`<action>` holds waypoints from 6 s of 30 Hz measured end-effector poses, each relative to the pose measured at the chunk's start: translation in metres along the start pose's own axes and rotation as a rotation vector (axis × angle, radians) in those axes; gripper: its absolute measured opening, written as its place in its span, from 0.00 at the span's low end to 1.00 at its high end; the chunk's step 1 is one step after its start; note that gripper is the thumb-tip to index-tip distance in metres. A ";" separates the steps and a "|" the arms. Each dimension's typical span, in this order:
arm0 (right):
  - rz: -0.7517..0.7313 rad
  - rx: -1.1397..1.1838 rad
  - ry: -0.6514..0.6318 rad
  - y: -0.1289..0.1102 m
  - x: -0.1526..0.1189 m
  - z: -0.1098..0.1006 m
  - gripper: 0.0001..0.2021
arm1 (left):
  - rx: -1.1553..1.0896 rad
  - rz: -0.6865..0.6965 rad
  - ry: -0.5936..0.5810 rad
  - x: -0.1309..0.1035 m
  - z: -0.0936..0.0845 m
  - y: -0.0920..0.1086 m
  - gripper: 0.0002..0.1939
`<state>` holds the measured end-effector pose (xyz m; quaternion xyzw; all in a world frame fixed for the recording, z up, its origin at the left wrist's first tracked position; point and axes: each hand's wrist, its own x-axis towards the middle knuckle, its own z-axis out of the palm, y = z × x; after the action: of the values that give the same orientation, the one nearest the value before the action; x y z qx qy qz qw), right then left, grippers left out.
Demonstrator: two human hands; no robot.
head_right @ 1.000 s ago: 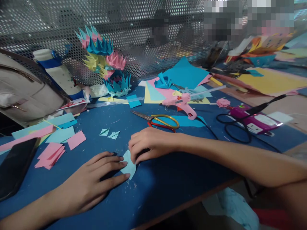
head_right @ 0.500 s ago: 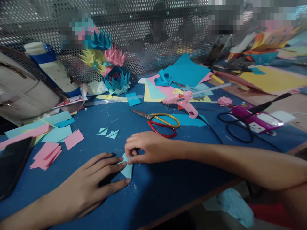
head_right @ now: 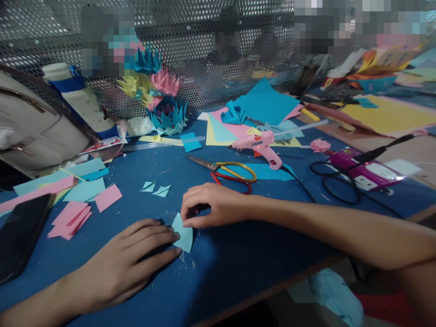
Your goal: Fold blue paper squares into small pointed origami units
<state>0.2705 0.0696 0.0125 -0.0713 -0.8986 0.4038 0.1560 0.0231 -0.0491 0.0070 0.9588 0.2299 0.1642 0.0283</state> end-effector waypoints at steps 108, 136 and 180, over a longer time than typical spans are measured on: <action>-0.326 -0.878 0.025 -0.016 -0.017 0.029 0.09 | 0.018 -0.238 0.267 0.022 0.016 -0.013 0.13; -0.365 -0.784 0.235 -0.004 -0.015 0.012 0.12 | 0.099 -0.129 0.194 0.030 0.004 -0.018 0.20; -0.284 -0.722 -0.071 -0.001 -0.007 0.007 0.17 | 0.388 -0.206 0.026 0.013 0.005 0.034 0.19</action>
<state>0.2748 0.0622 0.0069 0.0174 -0.9887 0.0384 0.1438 0.0507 -0.0734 0.0106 0.9155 0.3544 0.1257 -0.1430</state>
